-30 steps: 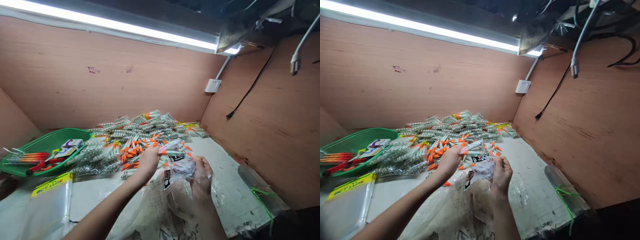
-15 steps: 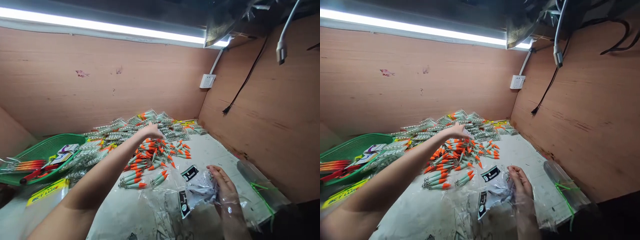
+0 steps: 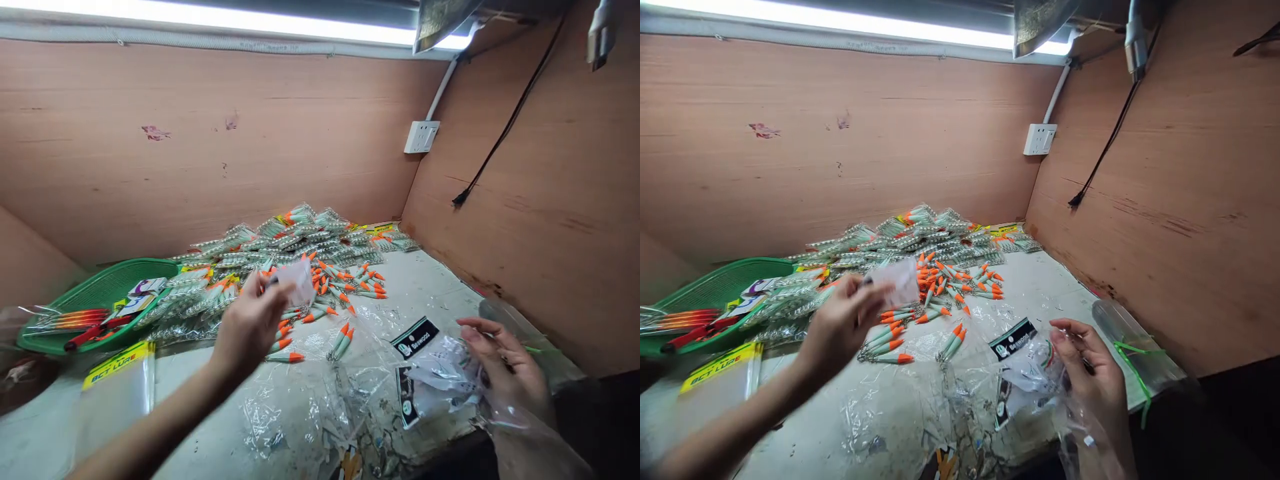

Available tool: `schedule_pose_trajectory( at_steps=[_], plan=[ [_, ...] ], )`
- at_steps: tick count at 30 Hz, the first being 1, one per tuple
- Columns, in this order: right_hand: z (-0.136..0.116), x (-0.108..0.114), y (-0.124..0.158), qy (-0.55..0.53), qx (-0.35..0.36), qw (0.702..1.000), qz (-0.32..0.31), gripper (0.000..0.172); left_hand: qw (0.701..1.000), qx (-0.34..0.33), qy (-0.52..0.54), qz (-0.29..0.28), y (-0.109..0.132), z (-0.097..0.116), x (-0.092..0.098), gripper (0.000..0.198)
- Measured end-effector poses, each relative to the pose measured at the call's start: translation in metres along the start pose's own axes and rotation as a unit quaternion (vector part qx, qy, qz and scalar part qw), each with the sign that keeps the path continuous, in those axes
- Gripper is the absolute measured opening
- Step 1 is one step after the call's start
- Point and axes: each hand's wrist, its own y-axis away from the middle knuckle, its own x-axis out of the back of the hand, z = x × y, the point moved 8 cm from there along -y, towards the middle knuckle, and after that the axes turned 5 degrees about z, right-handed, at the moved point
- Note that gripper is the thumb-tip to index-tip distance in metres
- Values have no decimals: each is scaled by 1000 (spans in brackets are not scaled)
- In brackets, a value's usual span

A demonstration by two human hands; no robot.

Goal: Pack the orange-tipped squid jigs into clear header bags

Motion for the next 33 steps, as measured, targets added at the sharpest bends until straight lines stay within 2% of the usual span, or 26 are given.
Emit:
schedule_pose_trajectory(
  at_steps=[1,2,3,4,5,7,8,9,10,11,12,13,14,16,18,21,24,26,29,31,33],
  plan=[
    [5,-9,1,64,-8,997,-43,49,998,-27,2,-49,35,12,-13,32],
    [12,-21,3,146,-12,985,-96,52,994,-41,-1,-105,70,22,-30,48],
    [22,-34,8,239,-7,959,-152,54,986,-62,-8,-152,103,32,-48,64],
    [33,-47,14,341,7,918,-205,52,981,-79,-24,-177,132,40,-65,68],
    [45,-58,21,436,27,866,-243,48,978,-55,-62,-193,156,38,-81,63],
    [62,-75,38,570,67,773,-271,33,974,-26,-89,-207,188,37,-107,56],
    [67,-81,46,602,80,746,-273,25,975,-19,-90,-200,197,37,-115,44],
    [70,-85,54,616,89,734,-272,19,978,-22,-83,-190,201,38,-119,30],
    [69,-89,60,616,96,734,-269,19,981,-25,-65,-182,202,40,-121,16],
    [67,-92,64,609,103,739,-268,22,983,-13,-34,-182,199,39,-121,9],
    [62,-94,64,604,108,743,-269,24,982,6,5,-189,192,38,-119,12],
    [54,-97,61,597,110,747,-270,23,976,40,58,-206,182,35,-116,15],
    [44,-101,54,588,111,755,-270,22,961,109,117,-227,169,26,-113,14],
    [17,-113,31,558,110,775,-275,18,951,136,162,-225,124,15,-95,15],
    [-17,-136,1,510,121,800,-292,19,941,152,205,-223,69,0,-78,20],
    [-61,-172,-36,448,99,824,-333,30,914,168,280,-240,-7,-25,-61,21],
    [-93,-193,-50,395,69,837,-373,32,897,180,338,-222,-54,-39,-44,23],
    [-108,-195,-48,368,58,840,-394,34,891,176,368,-200,-67,-39,-32,23],
    [-123,-196,-20,290,64,824,-482,34,881,158,407,-183,-66,-28,-19,25],
    [-137,-197,6,204,109,816,-530,35,864,143,439,-198,-57,-15,-16,27],
    [-156,-195,27,109,194,835,-503,38,841,136,476,-217,-46,-2,-18,29]
  ],
)
